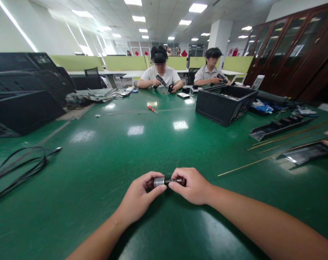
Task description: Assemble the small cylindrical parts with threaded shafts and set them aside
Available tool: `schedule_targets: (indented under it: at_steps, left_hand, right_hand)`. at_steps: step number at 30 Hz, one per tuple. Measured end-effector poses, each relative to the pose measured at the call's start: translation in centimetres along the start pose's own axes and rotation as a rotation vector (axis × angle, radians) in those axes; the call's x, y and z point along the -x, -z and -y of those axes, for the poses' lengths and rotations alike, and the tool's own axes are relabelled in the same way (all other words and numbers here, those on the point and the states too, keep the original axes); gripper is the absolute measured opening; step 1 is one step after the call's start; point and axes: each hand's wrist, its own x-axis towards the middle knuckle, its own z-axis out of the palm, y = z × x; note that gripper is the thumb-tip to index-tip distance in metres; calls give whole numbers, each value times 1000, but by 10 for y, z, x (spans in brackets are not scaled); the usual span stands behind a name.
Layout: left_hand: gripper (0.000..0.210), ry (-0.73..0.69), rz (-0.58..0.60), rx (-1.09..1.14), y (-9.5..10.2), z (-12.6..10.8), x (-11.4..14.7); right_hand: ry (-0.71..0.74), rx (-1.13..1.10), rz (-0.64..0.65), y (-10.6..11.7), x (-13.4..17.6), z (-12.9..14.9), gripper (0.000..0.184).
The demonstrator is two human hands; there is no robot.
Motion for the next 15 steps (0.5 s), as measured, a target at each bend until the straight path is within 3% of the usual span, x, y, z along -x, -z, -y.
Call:
schedule_targets:
  at_steps: [15]
  left_hand:
    - [30, 26, 5, 65, 0, 4, -1]
  right_hand:
    - [3, -8, -41, 0, 0, 0, 13]
